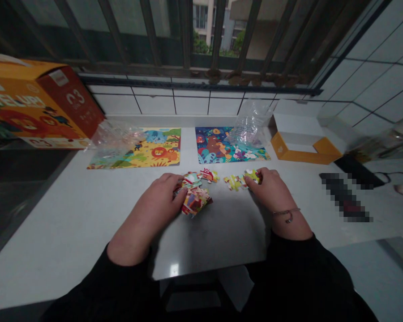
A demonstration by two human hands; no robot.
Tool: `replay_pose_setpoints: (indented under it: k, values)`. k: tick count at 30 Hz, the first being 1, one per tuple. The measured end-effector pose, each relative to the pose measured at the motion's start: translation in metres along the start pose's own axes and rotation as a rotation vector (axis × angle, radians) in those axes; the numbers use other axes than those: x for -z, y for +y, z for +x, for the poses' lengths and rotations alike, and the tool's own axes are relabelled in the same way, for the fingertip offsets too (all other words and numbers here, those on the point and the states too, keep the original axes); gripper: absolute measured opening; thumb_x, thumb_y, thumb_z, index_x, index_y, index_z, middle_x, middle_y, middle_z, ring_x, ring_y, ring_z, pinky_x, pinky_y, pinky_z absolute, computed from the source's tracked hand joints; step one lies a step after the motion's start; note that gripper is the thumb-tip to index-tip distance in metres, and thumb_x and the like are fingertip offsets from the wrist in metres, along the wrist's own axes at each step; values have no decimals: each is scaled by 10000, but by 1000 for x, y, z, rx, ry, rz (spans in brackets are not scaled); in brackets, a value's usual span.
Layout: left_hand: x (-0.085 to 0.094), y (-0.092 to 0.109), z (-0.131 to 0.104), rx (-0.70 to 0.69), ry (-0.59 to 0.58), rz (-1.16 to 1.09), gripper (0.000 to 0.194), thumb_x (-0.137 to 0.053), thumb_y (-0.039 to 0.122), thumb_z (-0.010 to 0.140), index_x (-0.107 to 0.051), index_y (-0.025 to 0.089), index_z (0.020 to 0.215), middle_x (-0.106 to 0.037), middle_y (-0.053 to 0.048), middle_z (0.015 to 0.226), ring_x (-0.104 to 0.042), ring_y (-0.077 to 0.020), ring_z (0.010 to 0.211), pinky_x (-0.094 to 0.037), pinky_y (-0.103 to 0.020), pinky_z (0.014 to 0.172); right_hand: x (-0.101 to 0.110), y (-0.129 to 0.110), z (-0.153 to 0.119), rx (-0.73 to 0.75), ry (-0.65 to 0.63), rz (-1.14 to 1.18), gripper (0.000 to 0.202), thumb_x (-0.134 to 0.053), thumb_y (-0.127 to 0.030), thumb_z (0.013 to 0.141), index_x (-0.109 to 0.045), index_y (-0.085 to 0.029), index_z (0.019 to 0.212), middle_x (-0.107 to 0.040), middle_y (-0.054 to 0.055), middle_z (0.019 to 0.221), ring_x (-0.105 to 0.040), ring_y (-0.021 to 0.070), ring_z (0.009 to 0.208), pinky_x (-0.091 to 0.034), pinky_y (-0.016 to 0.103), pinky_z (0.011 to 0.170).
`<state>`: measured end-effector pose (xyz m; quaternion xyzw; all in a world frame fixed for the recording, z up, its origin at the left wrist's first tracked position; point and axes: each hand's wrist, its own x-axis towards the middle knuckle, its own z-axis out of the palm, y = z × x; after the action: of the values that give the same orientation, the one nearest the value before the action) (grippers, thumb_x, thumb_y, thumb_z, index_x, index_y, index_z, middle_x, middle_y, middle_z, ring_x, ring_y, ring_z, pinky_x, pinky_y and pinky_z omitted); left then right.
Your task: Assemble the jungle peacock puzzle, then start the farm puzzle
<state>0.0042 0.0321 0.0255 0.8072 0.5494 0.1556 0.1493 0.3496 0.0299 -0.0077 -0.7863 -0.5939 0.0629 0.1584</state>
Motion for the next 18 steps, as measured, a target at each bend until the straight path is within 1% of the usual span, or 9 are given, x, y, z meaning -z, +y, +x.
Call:
replay_pose_setpoints:
  k: [2, 4, 6, 8, 10, 12, 15, 16, 18]
  values:
    - [2, -11, -1, 23, 14, 78, 398, -511, 380, 1082, -777, 159, 1281, -788, -194, 1303, -748, -366, 1195, -599, -545, 1108, 2, 12, 2, -60, 29, -36, 479, -651, -538, 1051, -723, -115, 1264, -699, 249, 1217, -713, 372, 1100, -545, 458, 961]
    - [3, -19, -2, 36, 43, 110, 417, -489, 365, 1087, -768, 145, 1305, -787, -214, 1333, -744, -382, 1236, -587, -579, 1138, 6, 27, 4, -154, 41, -58, 503, -660, -516, 1049, -715, -97, 1322, -680, 264, 1251, -714, 374, 1100, -549, 473, 979]
    - [2, -19, -2, 9, 79, 83, 450, -464, 353, 1109, -737, 133, 1390, -759, -230, 1443, -710, -390, 1356, -550, -618, 1205, 10, 42, 6, -235, 57, -78, 520, -693, -498, 1029, -715, -86, 1346, -668, 279, 1268, -706, 396, 1141, -550, 494, 998]
    - [-2, -13, -2, -71, 81, 26, 478, -449, 357, 1137, -689, 140, 1489, -684, -219, 1597, -627, -371, 1509, -487, -629, 1287, 13, 50, 7, -248, 114, -90, 512, -717, -469, 1008, -721, -81, 1341, -661, 292, 1270, -676, 433, 1213, -538, 541, 1044]
    - [-10, -3, -2, -158, 20, -6, 498, -444, 368, 1161, -645, 156, 1565, -581, -196, 1724, -522, -348, 1625, -423, -613, 1348, 15, 47, 5, -128, 200, -57, 454, -696, -412, 1009, -727, -90, 1327, -663, 287, 1274, -643, 449, 1271, -514, 588, 1101]
    - [-21, 7, -2, -188, -72, 19, 519, -462, 404, 1173, -625, 176, 1609, -483, -194, 1800, -434, -370, 1690, -388, -625, 1367, 14, 33, 1, 97, 245, 45, 376, -651, -362, 1024, -733, -124, 1304, -673, 255, 1283, -645, 415, 1266, -515, 578, 1124]
    - [-33, 17, -4, -168, -159, 110, 551, -522, 494, 1165, -615, 258, 1655, -332, -192, 1877, -320, -466, 1731, -365, -709, 1343, 8, 7, -5, 390, 158, 173, 274, -612, -337, 1049, -754, -183, 1225, -701, 186, 1248, -677, 347, 1192, -543, 516, 1095]
    - [-35, 18, -5, -163, -173, 132, 562, -547, 525, 1156, -612, 291, 1663, -293, -185, 1892, -297, -493, 1733, -361, -727, 1335, 6, 1, -7, 437, 107, 168, 254, -610, -331, 1053, -762, -195, 1205, -714, 170, 1231, -683, 338, 1176, -543, 505, 1087]
    - [-35, 20, -8, -171, -200, 152, 582, -597, 568, 1131, -609, 345, 1668, -247, -160, 1912, -278, -517, 1733, -352, -731, 1335, 2, -3, -9, 458, 29, 109, 246, -607, -315, 1063, -773, -205, 1206, -739, 153, 1216, -689, 332, 1159, -535, 494, 1069]
